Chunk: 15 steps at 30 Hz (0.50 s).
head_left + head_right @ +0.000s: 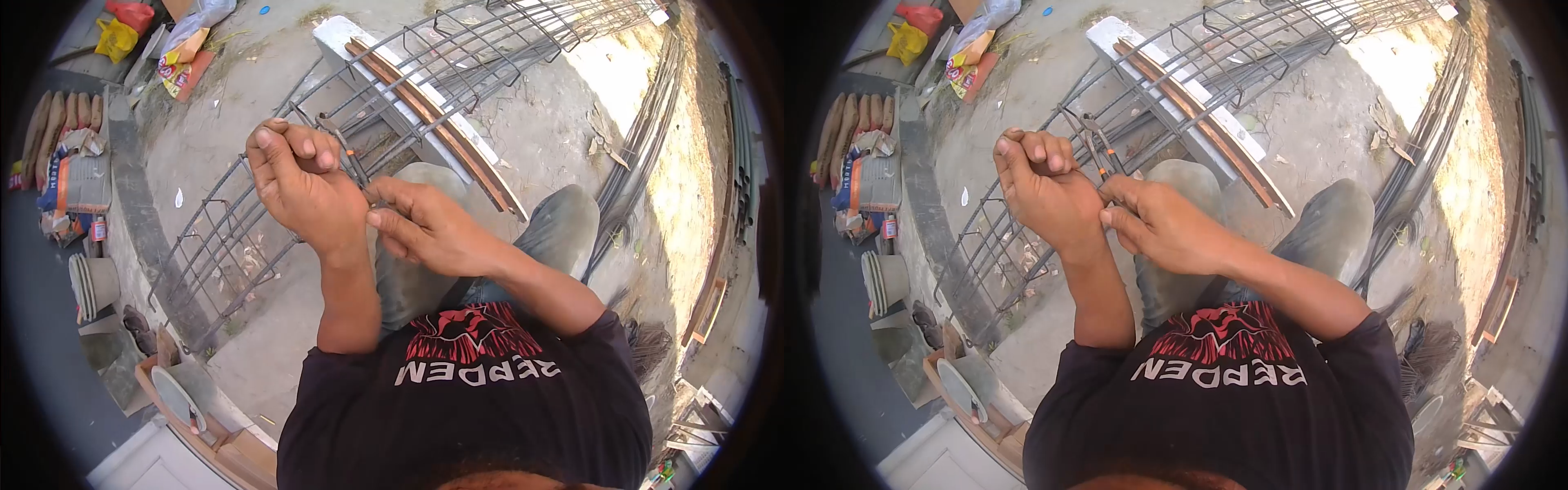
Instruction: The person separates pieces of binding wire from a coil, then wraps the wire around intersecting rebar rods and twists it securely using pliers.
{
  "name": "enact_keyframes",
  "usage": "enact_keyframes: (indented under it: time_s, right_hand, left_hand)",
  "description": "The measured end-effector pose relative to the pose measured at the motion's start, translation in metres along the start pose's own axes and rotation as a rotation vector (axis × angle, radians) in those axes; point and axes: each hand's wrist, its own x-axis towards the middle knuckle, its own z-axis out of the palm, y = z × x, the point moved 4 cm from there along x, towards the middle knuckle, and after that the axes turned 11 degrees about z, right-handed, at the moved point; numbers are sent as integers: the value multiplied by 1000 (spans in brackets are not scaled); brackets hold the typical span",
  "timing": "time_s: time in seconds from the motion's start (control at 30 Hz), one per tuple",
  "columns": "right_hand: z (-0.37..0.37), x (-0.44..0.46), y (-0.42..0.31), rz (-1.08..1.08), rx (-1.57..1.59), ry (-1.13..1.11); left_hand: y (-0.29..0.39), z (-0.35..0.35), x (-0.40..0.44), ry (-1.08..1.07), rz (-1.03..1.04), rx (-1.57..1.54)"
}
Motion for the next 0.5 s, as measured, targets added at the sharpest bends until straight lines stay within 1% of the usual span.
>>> enact_keyframes:
  time_s: [0.03,0.13,0.17,0.23,0.3,0.33,0.4,0.43,0.5]
  right_hand:
    - [0,11,1,-120,-47,61]
    - [-27,15,1,-42,65,105]
    - [-38,11,-2,-60,178,134]
    - [-64,3,-1,0,295,263]
    - [-85,-7,-2,-65,340,334]
    - [-91,-11,-3,-70,336,374]
    - [-102,-30,-3,-75,328,480]
    - [-108,-41,-1,-70,379,483]
    - [-124,-64,10,-66,400,584]
  left_hand:
    - [3,-8,7,-11,3,5]
    - [6,-28,18,-133,-79,488]
    - [-7,-59,23,-279,-31,888]
    - [-32,-85,19,-485,-132,1548]
    - [-64,-110,6,-614,-285,1723]
    - [-76,-111,4,-691,-357,1795]
    - [-81,-114,9,-700,-340,1821]
    - [-82,-115,11,-711,-335,1828]
    - [-80,-103,16,-803,-371,1873]
